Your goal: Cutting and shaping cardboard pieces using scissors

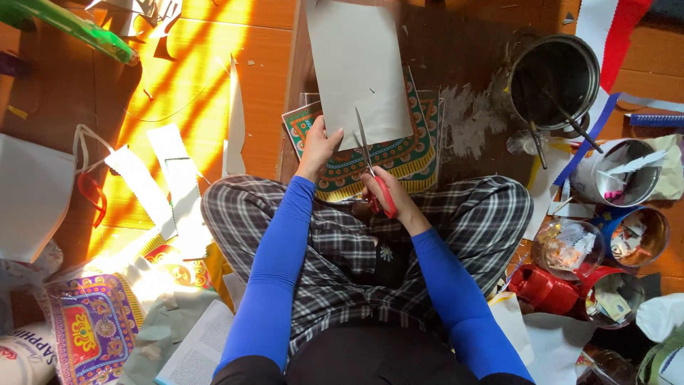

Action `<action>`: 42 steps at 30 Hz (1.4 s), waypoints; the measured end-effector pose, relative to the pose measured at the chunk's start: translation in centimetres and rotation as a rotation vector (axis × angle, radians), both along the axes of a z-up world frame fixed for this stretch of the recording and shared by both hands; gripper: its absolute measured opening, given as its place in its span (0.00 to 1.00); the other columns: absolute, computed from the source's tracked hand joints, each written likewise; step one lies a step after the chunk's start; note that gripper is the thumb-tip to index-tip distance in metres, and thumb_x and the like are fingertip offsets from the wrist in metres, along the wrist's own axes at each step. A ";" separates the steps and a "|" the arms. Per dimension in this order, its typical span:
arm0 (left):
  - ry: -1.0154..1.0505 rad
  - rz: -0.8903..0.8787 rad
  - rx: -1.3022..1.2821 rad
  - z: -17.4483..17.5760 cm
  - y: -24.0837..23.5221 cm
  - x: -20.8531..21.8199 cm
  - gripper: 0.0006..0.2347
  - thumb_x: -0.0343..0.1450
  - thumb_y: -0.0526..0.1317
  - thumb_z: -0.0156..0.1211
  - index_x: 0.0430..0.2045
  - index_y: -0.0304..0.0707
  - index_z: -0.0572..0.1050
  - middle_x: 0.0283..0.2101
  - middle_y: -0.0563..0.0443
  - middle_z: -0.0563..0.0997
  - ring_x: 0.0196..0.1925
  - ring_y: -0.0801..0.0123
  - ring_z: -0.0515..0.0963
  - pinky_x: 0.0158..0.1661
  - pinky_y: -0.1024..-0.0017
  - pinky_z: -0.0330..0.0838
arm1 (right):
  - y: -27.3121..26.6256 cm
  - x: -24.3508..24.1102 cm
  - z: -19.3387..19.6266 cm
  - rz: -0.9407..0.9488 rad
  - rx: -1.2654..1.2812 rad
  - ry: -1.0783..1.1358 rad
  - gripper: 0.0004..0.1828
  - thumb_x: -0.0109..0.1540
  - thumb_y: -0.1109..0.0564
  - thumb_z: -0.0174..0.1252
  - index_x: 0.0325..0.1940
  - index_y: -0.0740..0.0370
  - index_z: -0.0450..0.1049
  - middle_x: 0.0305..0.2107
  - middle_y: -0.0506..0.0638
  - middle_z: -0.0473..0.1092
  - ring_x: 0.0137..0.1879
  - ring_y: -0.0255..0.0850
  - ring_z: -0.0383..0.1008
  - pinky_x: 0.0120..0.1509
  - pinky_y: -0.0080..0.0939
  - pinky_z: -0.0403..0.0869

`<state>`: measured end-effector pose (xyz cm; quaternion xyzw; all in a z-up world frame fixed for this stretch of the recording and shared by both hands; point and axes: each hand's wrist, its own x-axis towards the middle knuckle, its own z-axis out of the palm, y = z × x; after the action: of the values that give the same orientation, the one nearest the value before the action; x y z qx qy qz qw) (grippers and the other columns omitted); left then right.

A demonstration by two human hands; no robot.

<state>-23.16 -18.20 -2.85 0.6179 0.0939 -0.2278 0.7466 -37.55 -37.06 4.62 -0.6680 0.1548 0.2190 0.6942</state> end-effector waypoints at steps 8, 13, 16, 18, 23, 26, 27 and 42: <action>-0.041 -0.014 0.007 -1.5 0.0 -0.2 0.16 0.77 0.29 0.67 0.59 0.38 0.72 0.49 0.45 0.86 0.51 0.68 0.85 0.51 0.58 0.85 | 0.5 0.2 -0.1 -0.058 0.035 0.042 0.20 0.75 0.43 0.58 0.54 0.64 0.75 0.28 0.60 0.78 0.25 0.43 0.80 0.25 0.38 0.80; -0.031 -0.021 0.004 -0.2 -0.3 -0.2 0.16 0.77 0.27 0.66 0.59 0.36 0.72 0.48 0.45 0.86 0.49 0.66 0.85 0.51 0.58 0.85 | 0.6 0.3 -0.5 -0.067 0.040 0.048 0.20 0.75 0.43 0.58 0.55 0.63 0.75 0.28 0.60 0.78 0.25 0.44 0.81 0.25 0.39 0.80; -0.038 -0.019 0.005 -0.2 -0.3 -0.3 0.17 0.77 0.27 0.66 0.60 0.36 0.72 0.48 0.45 0.85 0.50 0.66 0.85 0.51 0.58 0.85 | 0.7 0.2 -1.0 -0.086 0.044 0.051 0.19 0.75 0.43 0.58 0.54 0.63 0.75 0.27 0.59 0.77 0.25 0.43 0.80 0.25 0.38 0.80; -0.040 -0.018 0.001 -0.5 -0.3 -0.4 0.17 0.77 0.27 0.66 0.60 0.36 0.72 0.49 0.45 0.86 0.51 0.67 0.85 0.51 0.58 0.85 | 0.9 0.1 -1.3 -0.105 0.050 0.054 0.18 0.75 0.44 0.58 0.53 0.63 0.75 0.27 0.57 0.76 0.24 0.43 0.80 0.25 0.38 0.80; -0.053 -0.046 0.084 0.7 -0.5 -0.5 0.17 0.76 0.27 0.66 0.59 0.32 0.72 0.51 0.41 0.85 0.54 0.63 0.83 0.53 0.56 0.82 | 1.7 -0.1 -1.3 -0.202 0.015 0.035 0.17 0.75 0.48 0.58 0.47 0.67 0.75 0.18 0.56 0.70 0.16 0.41 0.73 0.17 0.36 0.72; -0.037 -0.080 0.181 0.9 -0.4 -0.1 0.17 0.76 0.29 0.68 0.59 0.31 0.72 0.53 0.37 0.85 0.55 0.58 0.84 0.55 0.52 0.82 | 1.9 0.0 -0.6 -0.211 0.026 0.053 0.17 0.75 0.48 0.59 0.45 0.66 0.75 0.17 0.56 0.70 0.14 0.41 0.73 0.14 0.36 0.72; -0.040 -0.081 0.179 0.3 -0.3 0.0 0.17 0.76 0.29 0.68 0.59 0.31 0.72 0.53 0.37 0.85 0.55 0.58 0.84 0.55 0.52 0.82 | 1.8 0.1 -1.2 -0.211 0.025 0.049 0.17 0.75 0.48 0.59 0.45 0.66 0.75 0.17 0.56 0.70 0.14 0.41 0.73 0.14 0.36 0.72; 0.073 -0.235 0.213 5.4 -1.9 -2.7 0.43 0.73 0.25 0.64 0.83 0.43 0.43 0.56 0.14 0.80 0.62 0.31 0.81 0.54 0.46 0.81 | 2.2 2.4 4.3 -0.297 0.055 0.179 0.29 0.75 0.38 0.54 0.32 0.65 0.75 0.16 0.58 0.74 0.18 0.45 0.80 0.16 0.39 0.79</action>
<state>-25.90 -20.14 2.57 0.6915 0.0716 -0.3244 0.6414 -35.19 -34.83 8.88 -0.5964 0.3072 0.1769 0.7202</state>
